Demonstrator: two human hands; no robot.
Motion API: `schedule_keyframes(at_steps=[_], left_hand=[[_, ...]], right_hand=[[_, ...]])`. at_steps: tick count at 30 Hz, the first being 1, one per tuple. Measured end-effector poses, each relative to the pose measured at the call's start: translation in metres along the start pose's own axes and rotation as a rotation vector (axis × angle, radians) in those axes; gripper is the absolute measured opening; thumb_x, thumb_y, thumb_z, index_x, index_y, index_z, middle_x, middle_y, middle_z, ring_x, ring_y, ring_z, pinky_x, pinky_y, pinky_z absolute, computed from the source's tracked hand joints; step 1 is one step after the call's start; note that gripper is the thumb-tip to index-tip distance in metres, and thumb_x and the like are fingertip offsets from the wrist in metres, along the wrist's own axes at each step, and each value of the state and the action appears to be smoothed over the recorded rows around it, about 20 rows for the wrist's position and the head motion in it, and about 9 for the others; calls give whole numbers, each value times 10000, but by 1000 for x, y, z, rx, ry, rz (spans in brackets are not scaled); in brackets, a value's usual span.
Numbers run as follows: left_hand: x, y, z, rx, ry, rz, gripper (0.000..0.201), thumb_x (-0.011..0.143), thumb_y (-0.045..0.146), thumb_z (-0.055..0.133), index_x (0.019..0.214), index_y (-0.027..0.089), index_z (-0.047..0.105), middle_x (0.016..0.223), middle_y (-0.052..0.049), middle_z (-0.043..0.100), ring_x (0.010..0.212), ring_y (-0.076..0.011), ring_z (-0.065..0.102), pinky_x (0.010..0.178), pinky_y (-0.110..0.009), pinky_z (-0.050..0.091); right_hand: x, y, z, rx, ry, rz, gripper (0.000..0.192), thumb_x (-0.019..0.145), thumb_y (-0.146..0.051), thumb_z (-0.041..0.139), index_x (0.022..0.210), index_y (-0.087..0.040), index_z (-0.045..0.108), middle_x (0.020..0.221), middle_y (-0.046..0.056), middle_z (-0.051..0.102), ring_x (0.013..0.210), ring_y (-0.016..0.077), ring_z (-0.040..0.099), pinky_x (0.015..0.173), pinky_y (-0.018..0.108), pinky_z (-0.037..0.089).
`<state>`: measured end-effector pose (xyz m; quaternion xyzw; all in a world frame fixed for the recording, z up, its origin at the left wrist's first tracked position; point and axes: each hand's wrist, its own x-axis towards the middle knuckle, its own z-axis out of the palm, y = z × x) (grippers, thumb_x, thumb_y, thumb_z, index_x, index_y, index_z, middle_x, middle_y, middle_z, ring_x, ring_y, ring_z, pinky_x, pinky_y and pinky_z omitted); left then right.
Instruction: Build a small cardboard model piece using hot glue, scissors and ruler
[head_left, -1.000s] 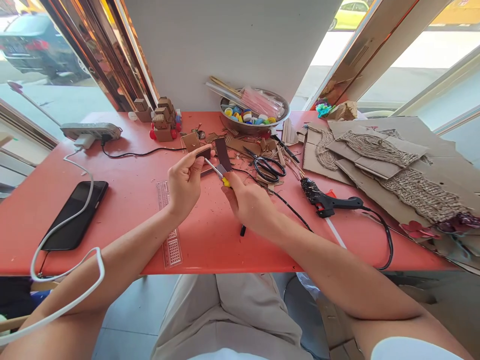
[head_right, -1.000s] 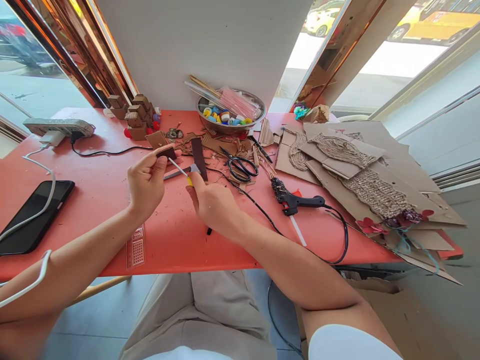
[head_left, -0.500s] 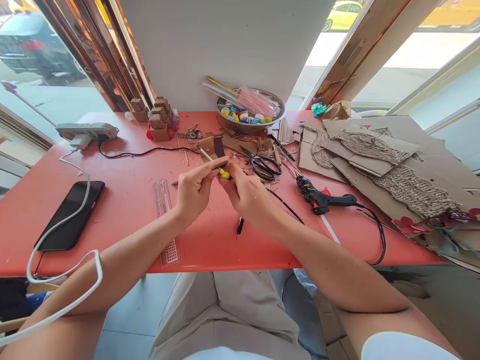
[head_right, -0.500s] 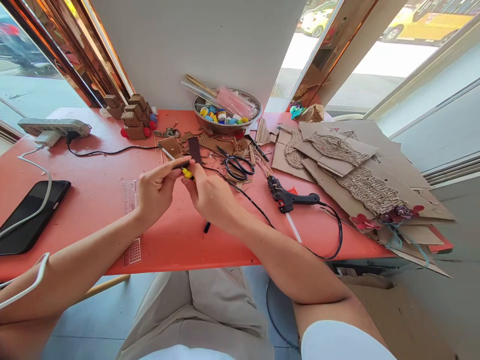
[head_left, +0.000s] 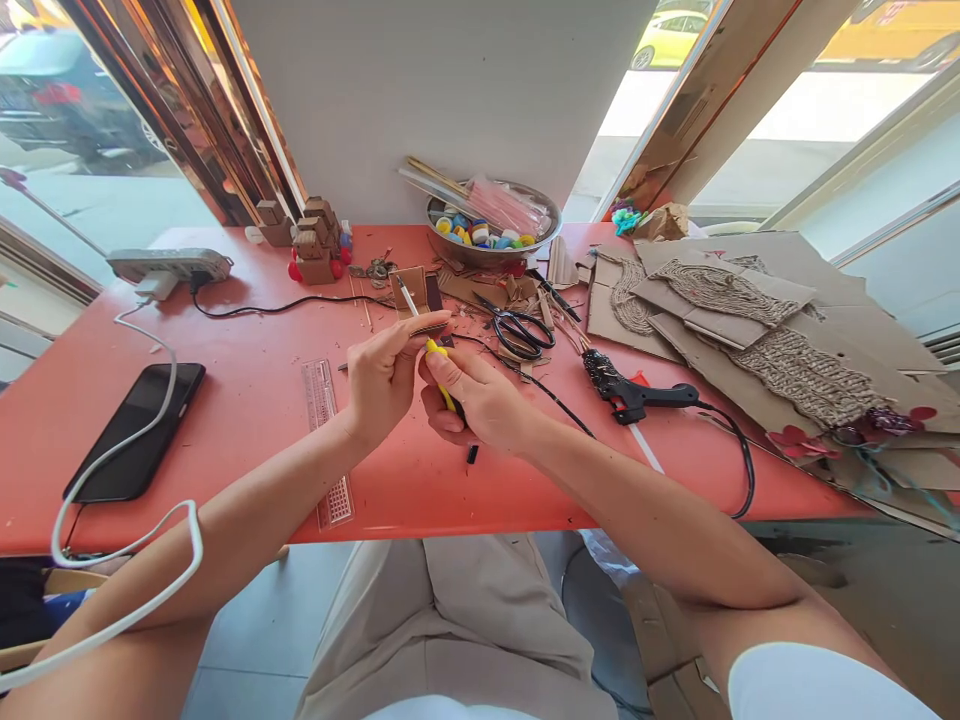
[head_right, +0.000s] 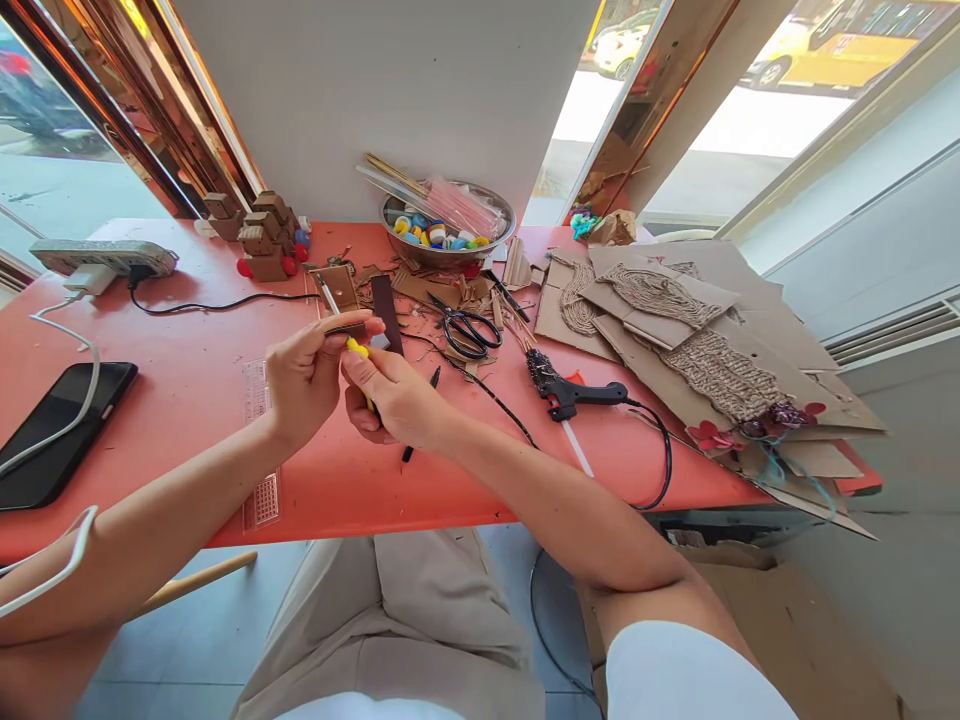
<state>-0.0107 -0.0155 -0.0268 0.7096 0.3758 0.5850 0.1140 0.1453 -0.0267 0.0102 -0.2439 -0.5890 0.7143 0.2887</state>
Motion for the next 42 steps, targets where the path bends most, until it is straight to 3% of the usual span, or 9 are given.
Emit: schedule_keyframes(at_steps=[4, 8, 13, 17, 21, 27, 30, 36, 42], left_hand=[[0, 2, 0, 8, 2, -23, 331, 1117, 299, 522, 1188, 259, 843, 1085, -32, 895, 978, -179, 859, 856, -269, 683], [3, -4, -5, 119, -99, -9, 339, 1055, 197, 537, 1121, 258, 864, 1002, -26, 895, 833, -158, 844, 742, -227, 651], [11, -7, -9, 203, -161, 65, 410, 996, 93, 519, 1157, 259, 858, 982, -24, 892, 852, -156, 851, 737, -208, 638], [11, -1, -10, 228, -110, 138, 414, 1002, 72, 515, 1143, 253, 859, 959, -16, 892, 835, -144, 851, 718, -186, 627], [8, 3, -11, 234, -101, 105, 368, 1037, 131, 528, 1113, 264, 863, 951, -5, 892, 816, -141, 843, 737, -199, 632], [8, 6, -15, 116, -89, 87, 379, 1140, 356, 482, 1147, 264, 849, 1067, -26, 896, 920, -159, 852, 827, -244, 661], [9, 6, -17, 29, -108, 113, 394, 1151, 397, 473, 1169, 271, 846, 1118, -35, 893, 989, -172, 857, 876, -263, 674], [7, 4, -17, 108, -103, 89, 385, 1139, 425, 490, 1182, 317, 857, 1110, -22, 893, 928, -174, 858, 834, -264, 688], [1, 6, -14, 135, -38, 102, 424, 1145, 457, 471, 1116, 287, 858, 1087, -33, 896, 968, -184, 863, 860, -272, 688]], right_hand=[[4, 5, -5, -362, 116, -27, 377, 1136, -565, 386, 881, -290, 351, 545, -100, 475, 428, 103, 408, 470, 226, 343], [7, 1, -8, -1087, 306, 65, 196, 1147, -351, 379, 1126, -198, 501, 762, 59, 710, 639, 212, 664, 566, 278, 333], [6, -20, -6, -1618, 339, 238, 366, 1161, -339, 336, 1376, -101, 513, 1021, 224, 810, 906, 322, 798, 614, 308, 322], [5, -21, -5, -1503, 357, 252, 277, 1143, -334, 420, 1282, -125, 536, 957, 183, 784, 860, 306, 766, 621, 308, 295], [3, 0, -7, -986, 331, -33, 266, 1134, -455, 423, 973, -246, 460, 696, -7, 608, 573, 164, 557, 561, 270, 295], [-5, 2, -5, -157, -52, -29, 552, 1023, -818, 444, 874, -303, 315, 538, -143, 393, 402, 81, 310, 430, 220, 306], [-9, -8, -10, -278, -57, -44, 520, 1054, -784, 401, 886, -295, 345, 567, -119, 409, 427, 95, 330, 455, 233, 294], [-7, -11, -12, -1156, 398, -34, 253, 1079, -457, 498, 1122, -209, 515, 787, 52, 649, 624, 202, 550, 580, 304, 212], [-7, -6, 2, -476, 140, -37, 401, 1109, -639, 411, 934, -279, 380, 617, -64, 503, 495, 128, 426, 510, 254, 308]])
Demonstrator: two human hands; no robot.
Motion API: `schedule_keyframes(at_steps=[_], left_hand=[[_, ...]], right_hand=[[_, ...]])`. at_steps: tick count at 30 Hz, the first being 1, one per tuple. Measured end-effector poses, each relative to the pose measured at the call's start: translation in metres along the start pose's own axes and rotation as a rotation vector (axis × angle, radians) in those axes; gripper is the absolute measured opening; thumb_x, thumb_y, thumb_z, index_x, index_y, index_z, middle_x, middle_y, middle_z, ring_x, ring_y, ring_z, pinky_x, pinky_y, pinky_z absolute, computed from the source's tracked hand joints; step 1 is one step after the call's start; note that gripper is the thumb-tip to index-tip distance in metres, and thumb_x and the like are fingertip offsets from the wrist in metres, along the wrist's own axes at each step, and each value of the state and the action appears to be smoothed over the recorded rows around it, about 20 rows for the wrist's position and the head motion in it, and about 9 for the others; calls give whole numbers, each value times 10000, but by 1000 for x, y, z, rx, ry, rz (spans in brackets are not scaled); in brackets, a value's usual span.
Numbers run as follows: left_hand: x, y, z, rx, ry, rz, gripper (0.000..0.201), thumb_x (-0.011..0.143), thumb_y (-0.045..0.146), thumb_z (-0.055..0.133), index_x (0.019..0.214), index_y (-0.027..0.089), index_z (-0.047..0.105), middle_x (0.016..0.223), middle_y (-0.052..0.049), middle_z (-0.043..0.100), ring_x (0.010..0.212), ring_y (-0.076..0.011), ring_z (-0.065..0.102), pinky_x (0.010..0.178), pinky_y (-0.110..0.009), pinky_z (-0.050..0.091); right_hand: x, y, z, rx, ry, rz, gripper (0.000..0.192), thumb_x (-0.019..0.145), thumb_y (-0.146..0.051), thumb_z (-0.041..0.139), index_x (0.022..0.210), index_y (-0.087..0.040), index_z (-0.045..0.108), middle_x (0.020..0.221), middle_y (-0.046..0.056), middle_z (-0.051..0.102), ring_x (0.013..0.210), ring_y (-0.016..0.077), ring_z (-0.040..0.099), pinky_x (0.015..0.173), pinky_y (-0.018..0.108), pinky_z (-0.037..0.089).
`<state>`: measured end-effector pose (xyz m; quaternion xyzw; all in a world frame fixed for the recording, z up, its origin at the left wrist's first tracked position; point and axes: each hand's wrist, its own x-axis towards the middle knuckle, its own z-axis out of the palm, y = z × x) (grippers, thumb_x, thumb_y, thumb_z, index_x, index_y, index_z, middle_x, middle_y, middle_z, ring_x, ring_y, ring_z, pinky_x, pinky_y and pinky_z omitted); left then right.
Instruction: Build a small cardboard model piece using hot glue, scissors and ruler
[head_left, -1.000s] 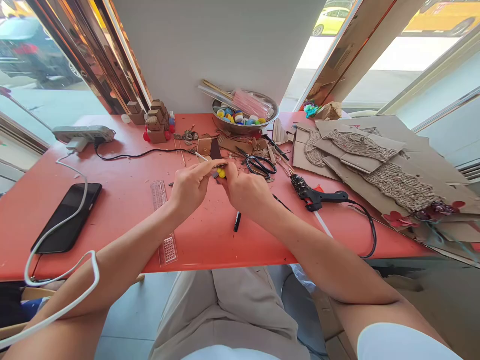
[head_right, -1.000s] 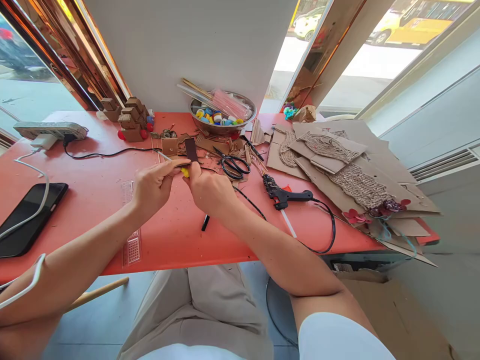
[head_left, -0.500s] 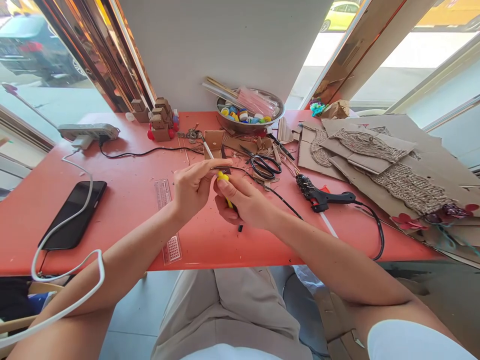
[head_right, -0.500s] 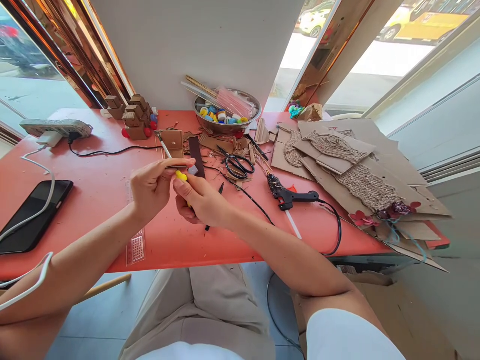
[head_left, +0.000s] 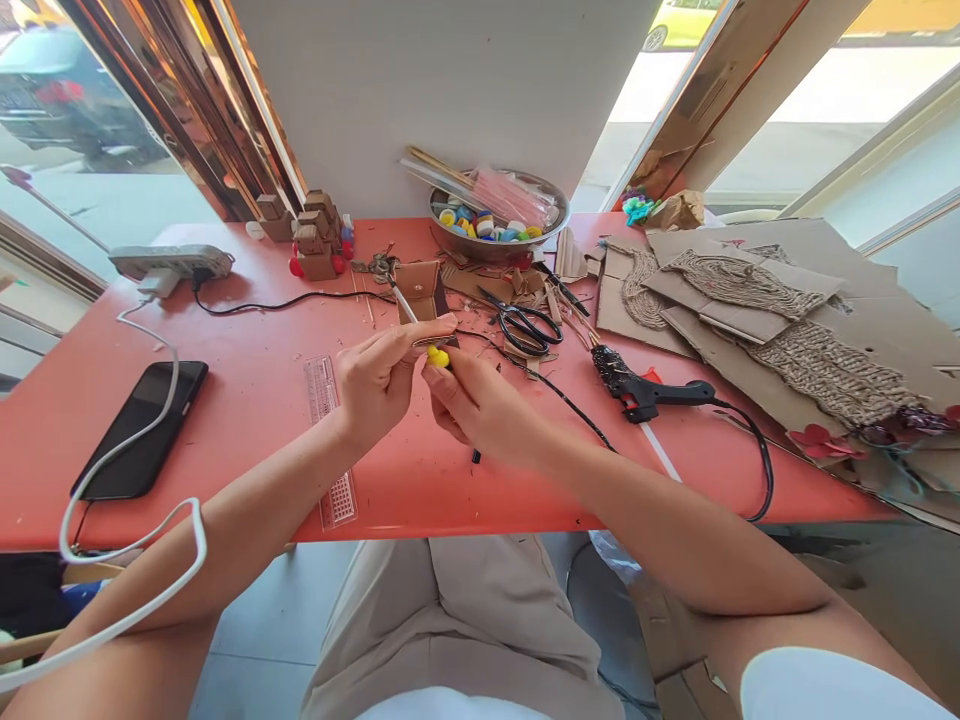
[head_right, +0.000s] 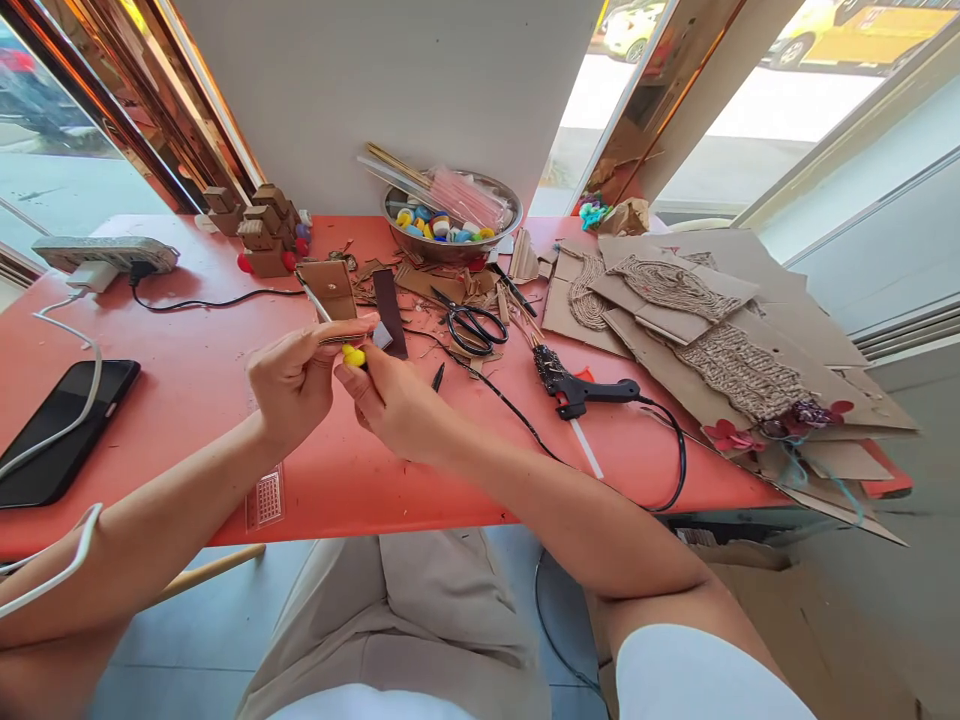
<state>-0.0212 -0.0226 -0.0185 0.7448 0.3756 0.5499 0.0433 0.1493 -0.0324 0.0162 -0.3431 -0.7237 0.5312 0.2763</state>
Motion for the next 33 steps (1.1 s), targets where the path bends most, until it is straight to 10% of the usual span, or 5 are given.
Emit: schedule_keyframes(at_steps=[5, 13, 22, 33], left_hand=[[2, -2, 1, -154, 28, 51, 423, 1156, 455, 463, 1102, 275, 842, 1085, -34, 896, 983, -182, 866, 886, -287, 690], [3, -8, -5, 67, -40, 63, 421, 1137, 427, 463, 1119, 306, 866, 1053, -35, 897, 911, -178, 862, 837, -252, 678], [2, -9, -2, 11, 15, 122, 504, 1151, 509, 426, 1055, 285, 867, 1006, -19, 897, 930, -170, 867, 850, -244, 686], [14, -75, 3, -437, 15, -496, 414, 1060, 610, 603, 1252, 282, 768, 1047, -79, 862, 1042, -241, 862, 902, -375, 737]], right_hand=[[-3, -3, -12, 441, -445, 65, 454, 1106, -708, 293, 905, -302, 314, 535, -148, 336, 395, 87, 212, 422, 205, 249], [4, 9, -7, -391, 193, -9, 183, 1046, -407, 530, 1096, -242, 469, 751, -9, 540, 621, 180, 488, 606, 288, 275], [-1, -4, -12, 467, -404, 68, 536, 1021, -792, 498, 906, -298, 323, 510, -168, 375, 363, 66, 271, 393, 196, 248], [5, 15, -14, 200, 12, -38, 408, 983, -516, 729, 865, -265, 429, 608, -120, 493, 431, 70, 482, 418, 198, 376]])
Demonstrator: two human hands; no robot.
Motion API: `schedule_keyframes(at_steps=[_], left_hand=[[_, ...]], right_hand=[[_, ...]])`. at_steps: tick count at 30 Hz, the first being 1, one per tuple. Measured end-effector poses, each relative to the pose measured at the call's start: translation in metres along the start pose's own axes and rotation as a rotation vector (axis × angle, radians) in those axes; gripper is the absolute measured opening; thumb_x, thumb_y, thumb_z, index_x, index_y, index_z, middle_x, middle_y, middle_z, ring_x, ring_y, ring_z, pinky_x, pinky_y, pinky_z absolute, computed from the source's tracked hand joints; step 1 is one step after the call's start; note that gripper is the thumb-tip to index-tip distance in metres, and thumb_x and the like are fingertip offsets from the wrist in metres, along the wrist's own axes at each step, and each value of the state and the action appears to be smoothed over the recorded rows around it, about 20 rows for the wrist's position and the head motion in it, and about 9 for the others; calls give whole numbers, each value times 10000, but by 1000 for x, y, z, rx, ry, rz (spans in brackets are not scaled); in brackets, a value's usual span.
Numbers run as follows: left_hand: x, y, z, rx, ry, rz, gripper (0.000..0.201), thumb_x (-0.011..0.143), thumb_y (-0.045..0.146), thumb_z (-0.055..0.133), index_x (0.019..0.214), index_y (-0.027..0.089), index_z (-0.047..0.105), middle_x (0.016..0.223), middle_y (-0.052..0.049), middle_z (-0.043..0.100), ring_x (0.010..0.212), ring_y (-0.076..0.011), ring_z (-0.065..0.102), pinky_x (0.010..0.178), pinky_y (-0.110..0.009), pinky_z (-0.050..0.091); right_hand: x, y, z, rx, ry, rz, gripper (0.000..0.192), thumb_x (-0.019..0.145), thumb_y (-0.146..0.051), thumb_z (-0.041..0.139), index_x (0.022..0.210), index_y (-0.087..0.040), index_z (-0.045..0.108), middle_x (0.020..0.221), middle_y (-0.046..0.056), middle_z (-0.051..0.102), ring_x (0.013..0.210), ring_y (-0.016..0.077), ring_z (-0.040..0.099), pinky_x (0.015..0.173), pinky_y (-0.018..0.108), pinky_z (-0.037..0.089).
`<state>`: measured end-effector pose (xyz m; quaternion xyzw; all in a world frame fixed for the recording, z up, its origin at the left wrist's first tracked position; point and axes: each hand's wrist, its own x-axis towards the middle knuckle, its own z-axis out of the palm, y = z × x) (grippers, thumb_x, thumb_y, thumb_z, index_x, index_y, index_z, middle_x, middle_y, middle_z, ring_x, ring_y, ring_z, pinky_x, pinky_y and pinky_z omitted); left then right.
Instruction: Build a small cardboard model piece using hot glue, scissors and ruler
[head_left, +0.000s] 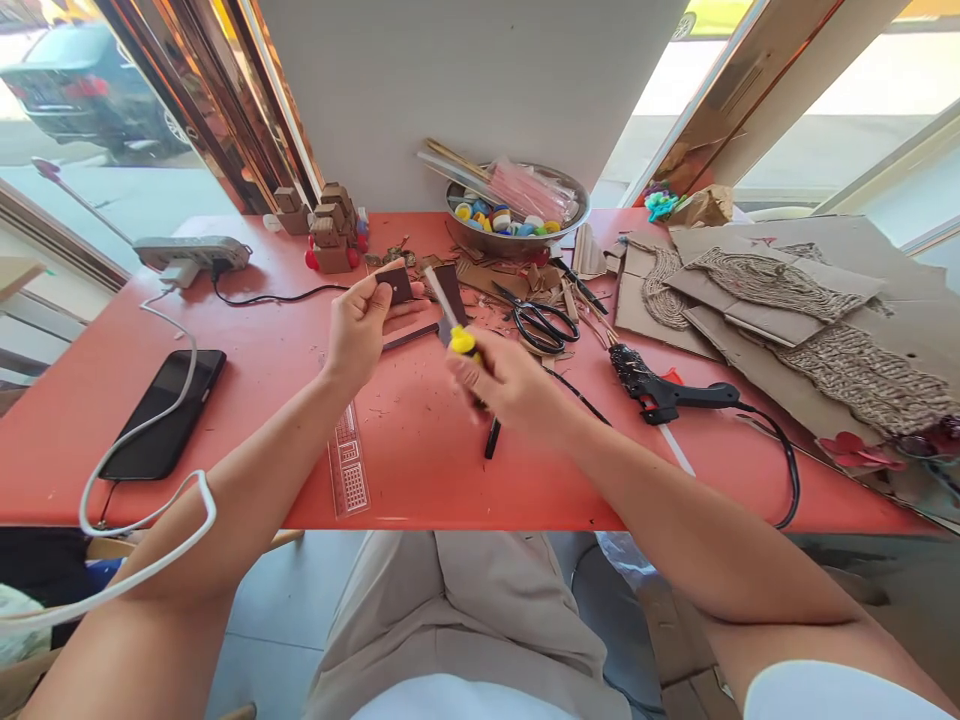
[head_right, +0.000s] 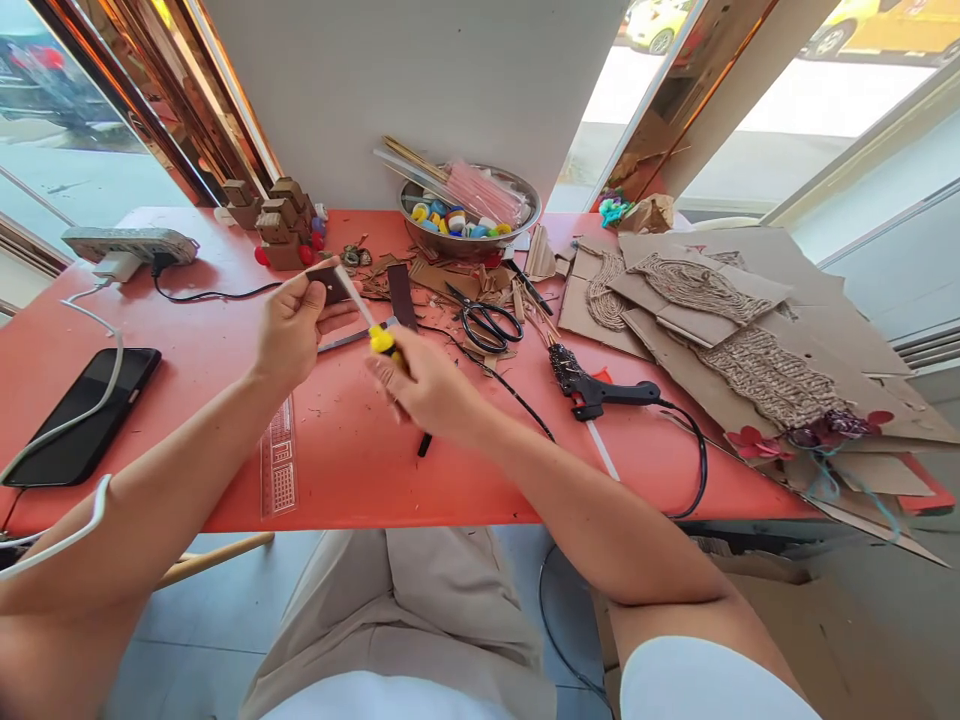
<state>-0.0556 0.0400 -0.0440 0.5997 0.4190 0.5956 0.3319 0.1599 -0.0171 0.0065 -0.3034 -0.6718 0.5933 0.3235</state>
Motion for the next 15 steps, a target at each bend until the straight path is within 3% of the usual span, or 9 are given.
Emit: schedule_keyframes(at_steps=[3, 5, 8, 11, 13, 15], left_hand=[[-5, 1, 3, -90, -106, -77, 422, 1031, 612, 659, 1268, 270, 725, 1113, -102, 864, 1065, -263, 861, 904, -401, 741], [-11, 9, 7, -149, -168, -104, 425, 996, 641, 708, 1204, 270, 702, 1124, -108, 868, 1070, -279, 861, 885, -399, 744], [-19, 23, 15, -205, -233, -119, 449, 960, 690, 736, 1076, 264, 656, 1080, -107, 874, 1067, -298, 863, 866, -406, 746], [-25, 32, 23, -237, -294, -136, 506, 933, 743, 734, 1000, 251, 638, 1015, -112, 878, 1060, -324, 863, 867, -440, 747], [-28, 36, 27, -265, -348, -172, 529, 905, 756, 758, 995, 246, 653, 997, -117, 880, 1054, -336, 864, 872, -463, 745], [-30, 38, 30, -290, -380, -207, 529, 884, 740, 794, 1006, 240, 670, 994, -121, 880, 1050, -342, 864, 876, -476, 744]], right_hand=[[11, 8, -20, 13, 237, -54, 339, 961, -374, 746, 890, -274, 429, 610, -126, 469, 463, 73, 465, 459, 204, 375], [17, 14, -29, 57, 319, -17, 311, 965, -357, 740, 917, -273, 445, 612, -125, 465, 451, 68, 414, 447, 206, 323], [20, 20, -31, 104, 310, 57, 384, 951, -511, 778, 930, -253, 495, 627, -98, 527, 422, 57, 366, 422, 224, 267], [20, 21, -27, 104, 282, 68, 533, 865, -691, 820, 876, -251, 519, 568, -108, 459, 417, 64, 336, 427, 249, 266], [20, 20, -24, 64, 322, 56, 548, 827, -711, 835, 872, -260, 527, 538, -123, 389, 442, 86, 347, 455, 257, 288], [21, 19, -24, -44, 406, 22, 481, 834, -634, 838, 873, -258, 541, 568, -103, 419, 517, 112, 411, 511, 260, 333]])
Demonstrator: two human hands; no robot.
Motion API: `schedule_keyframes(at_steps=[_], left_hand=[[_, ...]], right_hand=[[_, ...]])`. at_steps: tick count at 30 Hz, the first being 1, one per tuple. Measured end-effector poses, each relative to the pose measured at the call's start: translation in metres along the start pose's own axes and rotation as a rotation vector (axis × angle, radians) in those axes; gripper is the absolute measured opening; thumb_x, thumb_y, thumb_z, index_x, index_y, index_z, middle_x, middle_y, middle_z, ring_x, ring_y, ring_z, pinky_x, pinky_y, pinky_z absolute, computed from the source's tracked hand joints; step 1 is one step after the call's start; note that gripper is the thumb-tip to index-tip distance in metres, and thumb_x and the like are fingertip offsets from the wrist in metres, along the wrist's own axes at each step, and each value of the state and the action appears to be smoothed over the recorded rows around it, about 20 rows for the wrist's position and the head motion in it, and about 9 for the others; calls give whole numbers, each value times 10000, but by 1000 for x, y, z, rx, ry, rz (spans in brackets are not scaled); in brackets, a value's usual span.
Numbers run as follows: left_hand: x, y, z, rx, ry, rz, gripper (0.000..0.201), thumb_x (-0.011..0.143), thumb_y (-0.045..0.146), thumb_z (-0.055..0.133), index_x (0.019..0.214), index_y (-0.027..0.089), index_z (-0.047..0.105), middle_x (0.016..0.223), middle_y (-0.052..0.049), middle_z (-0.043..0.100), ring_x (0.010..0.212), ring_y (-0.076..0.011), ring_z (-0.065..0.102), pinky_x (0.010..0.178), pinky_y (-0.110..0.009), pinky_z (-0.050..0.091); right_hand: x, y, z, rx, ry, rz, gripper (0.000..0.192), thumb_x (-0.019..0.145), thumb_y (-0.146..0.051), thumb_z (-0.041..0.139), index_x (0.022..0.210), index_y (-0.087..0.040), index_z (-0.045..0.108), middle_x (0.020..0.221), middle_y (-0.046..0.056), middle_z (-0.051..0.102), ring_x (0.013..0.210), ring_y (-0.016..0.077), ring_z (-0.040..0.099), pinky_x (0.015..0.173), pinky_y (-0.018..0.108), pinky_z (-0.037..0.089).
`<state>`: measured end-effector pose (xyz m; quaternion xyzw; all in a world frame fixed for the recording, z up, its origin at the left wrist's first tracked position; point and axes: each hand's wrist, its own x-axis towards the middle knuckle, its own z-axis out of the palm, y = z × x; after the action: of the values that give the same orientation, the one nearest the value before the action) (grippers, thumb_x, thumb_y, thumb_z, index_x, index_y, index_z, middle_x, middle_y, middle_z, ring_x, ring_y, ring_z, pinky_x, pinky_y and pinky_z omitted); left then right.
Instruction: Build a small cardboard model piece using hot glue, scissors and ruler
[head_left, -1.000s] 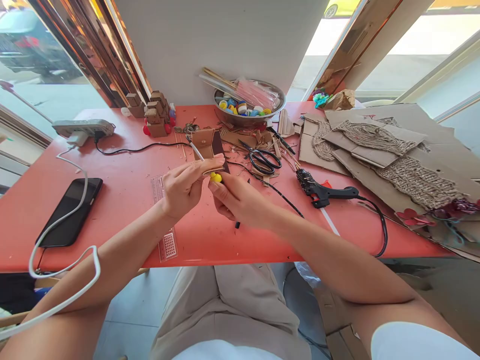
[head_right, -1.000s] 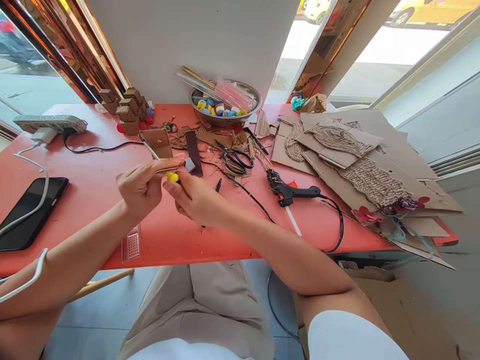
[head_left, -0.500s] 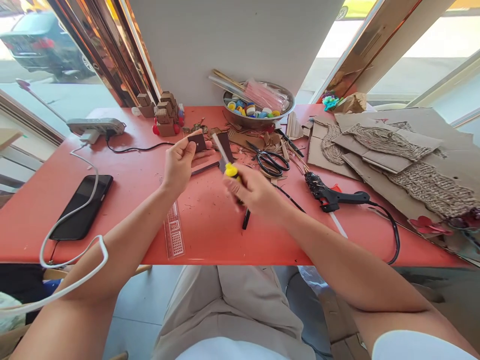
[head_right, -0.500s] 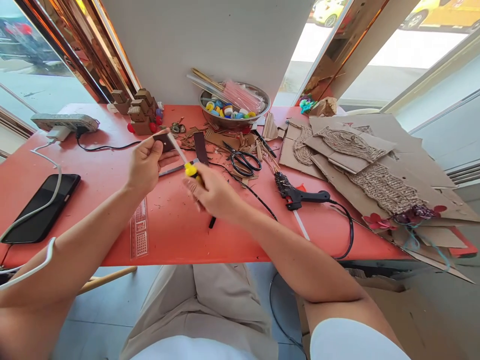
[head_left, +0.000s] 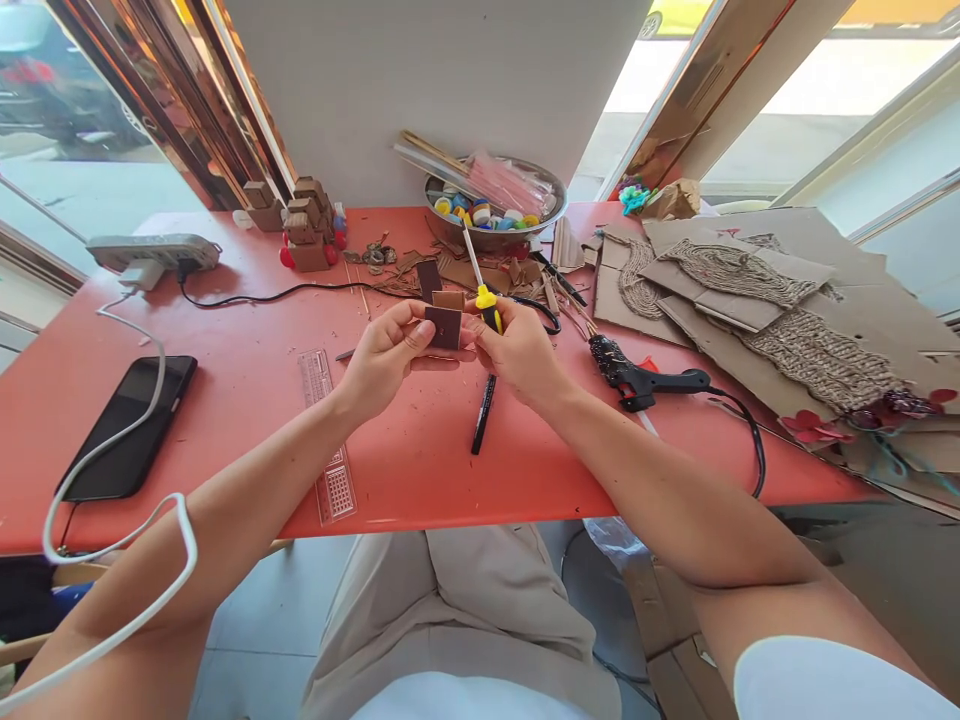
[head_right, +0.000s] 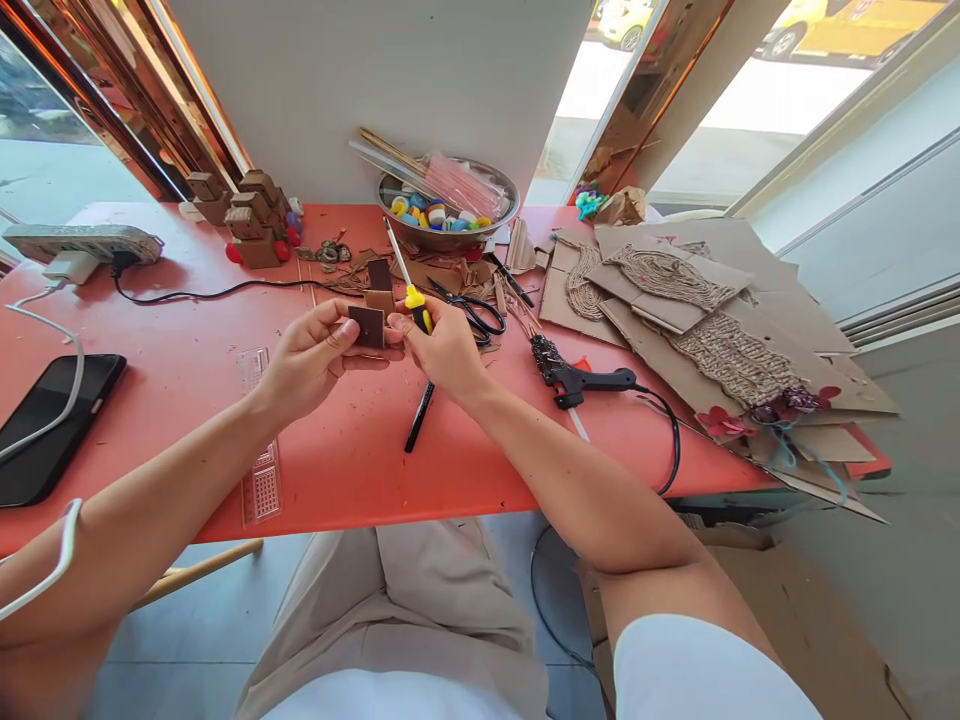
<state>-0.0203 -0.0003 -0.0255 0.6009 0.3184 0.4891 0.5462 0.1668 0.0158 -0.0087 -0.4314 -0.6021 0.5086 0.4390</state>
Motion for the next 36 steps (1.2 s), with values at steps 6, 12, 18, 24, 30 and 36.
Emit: schedule_keyframes(at_steps=[6, 12, 18, 24, 30, 36], left_hand=[[0, 5, 4, -30, 10, -38, 573, 777, 739, 888, 915, 203, 736, 972, -136, 877, 960, -340, 875, 853, -454, 749], [5, 7, -1, -93, 385, -89, 407, 761, 490, 949, 905, 179, 729, 889, -89, 858, 948, -308, 874, 898, -446, 738], [8, 7, -9, -190, 534, -139, 218, 794, 276, 888, 866, 178, 707, 878, -75, 848, 968, -281, 870, 929, -420, 726], [4, 8, -1, -199, 419, -235, 383, 693, 378, 971, 895, 178, 713, 858, -78, 847, 891, -291, 871, 877, -422, 731], [-6, 11, 19, -162, 237, -253, 519, 647, 553, 995, 867, 195, 691, 847, -91, 845, 854, -307, 863, 831, -448, 736], [-14, 9, 26, -116, 167, -213, 380, 760, 496, 923, 860, 197, 712, 850, -93, 847, 835, -280, 856, 843, -440, 734]], right_hand=[[3, 5, -6, -369, 47, -150, 152, 894, -340, 680, 907, -235, 572, 843, 7, 680, 815, 193, 637, 785, 323, 491], [-4, 11, -10, -505, -47, -261, 219, 1033, -432, 539, 1137, -243, 579, 1045, 90, 781, 954, 257, 752, 875, 375, 551], [-4, 13, -12, -669, -23, -290, 231, 1024, -333, 515, 1213, -240, 610, 1067, 107, 806, 981, 277, 771, 853, 370, 555], [-6, 14, -12, -769, -26, -276, 259, 1048, -332, 491, 1246, -226, 620, 1211, 153, 816, 1115, 315, 785, 908, 409, 594], [-5, 17, -15, -823, 12, -241, 279, 1057, -269, 467, 1287, -239, 622, 1288, 152, 796, 1148, 312, 784, 925, 431, 628], [-1, 23, -18, -958, 50, -170, 431, 990, -134, 465, 1396, -163, 607, 1259, 196, 742, 1052, 315, 781, 925, 453, 648]])
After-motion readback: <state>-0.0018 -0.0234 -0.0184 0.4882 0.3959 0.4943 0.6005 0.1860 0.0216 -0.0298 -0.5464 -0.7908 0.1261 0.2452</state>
